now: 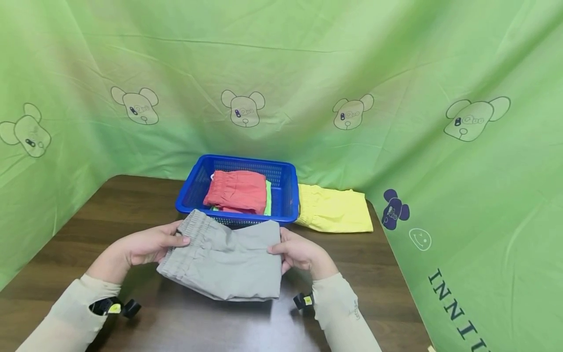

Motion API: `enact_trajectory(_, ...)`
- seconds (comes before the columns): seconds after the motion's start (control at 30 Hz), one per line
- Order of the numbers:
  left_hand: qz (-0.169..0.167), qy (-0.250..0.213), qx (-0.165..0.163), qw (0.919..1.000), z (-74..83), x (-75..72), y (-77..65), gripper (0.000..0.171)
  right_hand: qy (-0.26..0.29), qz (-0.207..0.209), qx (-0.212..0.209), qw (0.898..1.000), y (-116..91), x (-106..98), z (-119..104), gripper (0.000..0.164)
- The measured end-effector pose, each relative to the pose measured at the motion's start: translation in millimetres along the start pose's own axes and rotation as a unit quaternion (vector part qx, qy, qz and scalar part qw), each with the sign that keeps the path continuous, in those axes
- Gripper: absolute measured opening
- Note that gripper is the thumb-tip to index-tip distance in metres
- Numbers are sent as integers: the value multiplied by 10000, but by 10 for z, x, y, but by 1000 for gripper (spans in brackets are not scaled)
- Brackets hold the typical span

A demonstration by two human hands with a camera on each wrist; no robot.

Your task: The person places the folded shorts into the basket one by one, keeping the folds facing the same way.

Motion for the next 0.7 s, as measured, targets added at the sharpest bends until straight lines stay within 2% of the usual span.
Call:
enact_trajectory(0.47,-107,23,165,9998,131,70,-97,77,9,240,-254,9994,-85,0,-135,46)
enact_trajectory(0.7,-53,-90,195,9998,159,85,-127,74,-27,381,-313,9988,-115,-9,-161,47)
Point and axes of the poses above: each hand's wrist, its own y-axis towards the middle knuckle, its own x-axis out of the palm, z = x × y, the point moved 1 cm from there along y, towards the middle knuckle, and after that the axes turned 15 degrees about -y, right-handed, at the moved point
